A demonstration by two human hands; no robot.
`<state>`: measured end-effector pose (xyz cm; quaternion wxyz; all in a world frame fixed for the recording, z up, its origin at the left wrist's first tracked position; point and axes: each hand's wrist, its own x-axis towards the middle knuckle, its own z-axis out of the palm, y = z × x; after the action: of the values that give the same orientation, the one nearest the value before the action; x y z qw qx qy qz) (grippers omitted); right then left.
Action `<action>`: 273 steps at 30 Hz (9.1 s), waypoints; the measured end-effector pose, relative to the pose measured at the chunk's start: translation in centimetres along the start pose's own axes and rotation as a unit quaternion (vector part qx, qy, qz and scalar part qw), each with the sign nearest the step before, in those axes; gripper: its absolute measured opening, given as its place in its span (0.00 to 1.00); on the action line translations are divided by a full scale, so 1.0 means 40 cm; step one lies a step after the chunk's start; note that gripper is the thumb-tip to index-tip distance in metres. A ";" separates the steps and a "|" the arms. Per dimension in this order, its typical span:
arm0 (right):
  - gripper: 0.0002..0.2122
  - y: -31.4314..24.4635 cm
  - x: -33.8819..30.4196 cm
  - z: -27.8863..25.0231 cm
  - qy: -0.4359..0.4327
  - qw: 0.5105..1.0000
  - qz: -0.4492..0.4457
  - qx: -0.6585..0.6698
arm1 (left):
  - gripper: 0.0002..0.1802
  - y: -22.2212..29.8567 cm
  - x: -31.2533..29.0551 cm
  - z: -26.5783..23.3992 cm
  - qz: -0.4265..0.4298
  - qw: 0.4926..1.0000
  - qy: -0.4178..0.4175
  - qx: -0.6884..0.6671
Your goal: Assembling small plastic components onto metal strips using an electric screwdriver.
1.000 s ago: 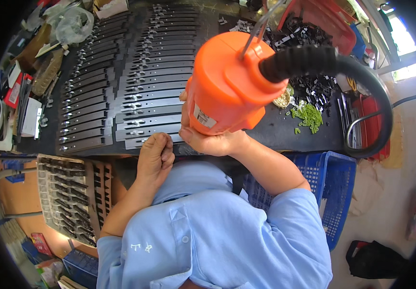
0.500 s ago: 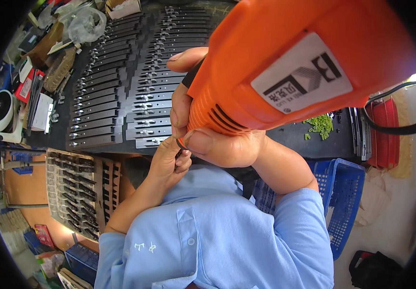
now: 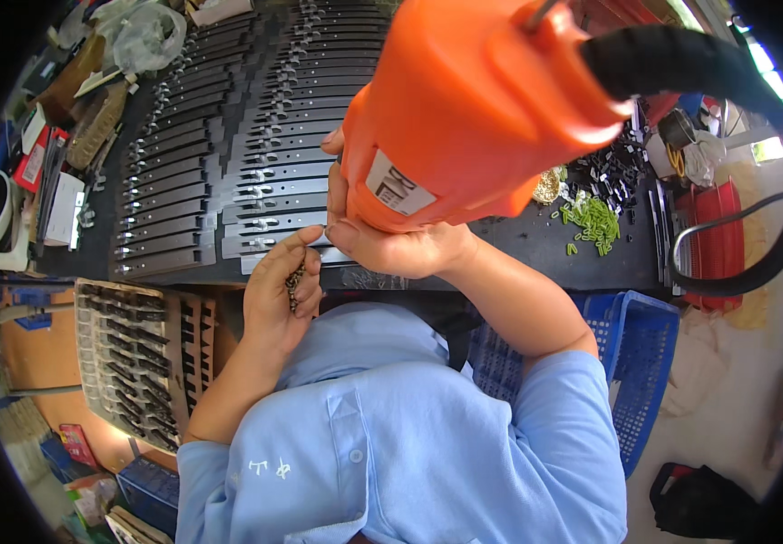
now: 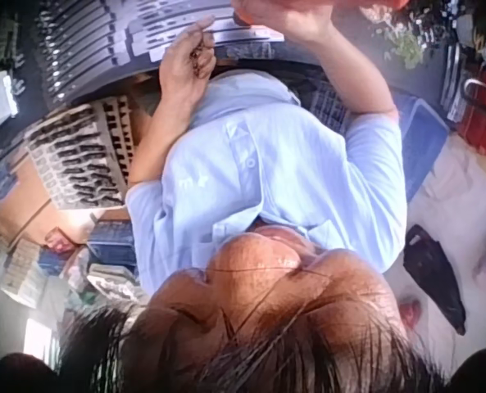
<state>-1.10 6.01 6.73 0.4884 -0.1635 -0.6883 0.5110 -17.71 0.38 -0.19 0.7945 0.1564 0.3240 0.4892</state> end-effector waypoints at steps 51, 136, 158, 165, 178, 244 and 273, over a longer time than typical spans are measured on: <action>0.26 -0.078 0.063 0.050 0.027 0.979 -0.109 0.172 | 0.05 -0.017 0.012 0.000 -0.014 0.996 -0.064 -0.066; 0.20 0.061 0.094 -0.074 0.094 0.992 0.071 0.043 | 0.15 0.030 0.060 0.024 0.001 1.000 0.005 -0.022; 0.28 -0.018 0.135 -0.051 0.060 0.989 -0.003 0.137 | 0.09 0.024 0.089 0.025 -0.006 0.999 -0.015 -0.030; 0.32 -0.057 0.144 -0.043 0.007 0.995 -0.005 0.100 | 0.10 0.016 0.092 0.039 -0.016 0.998 -0.061 -0.028; 0.22 0.064 0.121 -0.075 0.028 0.999 0.012 0.015 | 0.18 0.057 0.080 0.030 0.001 1.000 0.007 -0.025; 0.25 0.017 0.168 -0.083 0.063 0.996 -0.019 0.060 | 0.12 0.042 0.145 0.035 0.020 0.999 0.000 -0.036; 0.24 0.022 0.170 -0.095 0.042 0.995 -0.036 0.081 | 0.18 0.062 0.145 0.055 -0.046 0.992 -0.038 -0.108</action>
<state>-1.34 13.36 9.38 0.5467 -0.1199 -0.6288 0.5398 -16.10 6.79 0.75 0.8400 0.0732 0.2459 0.4781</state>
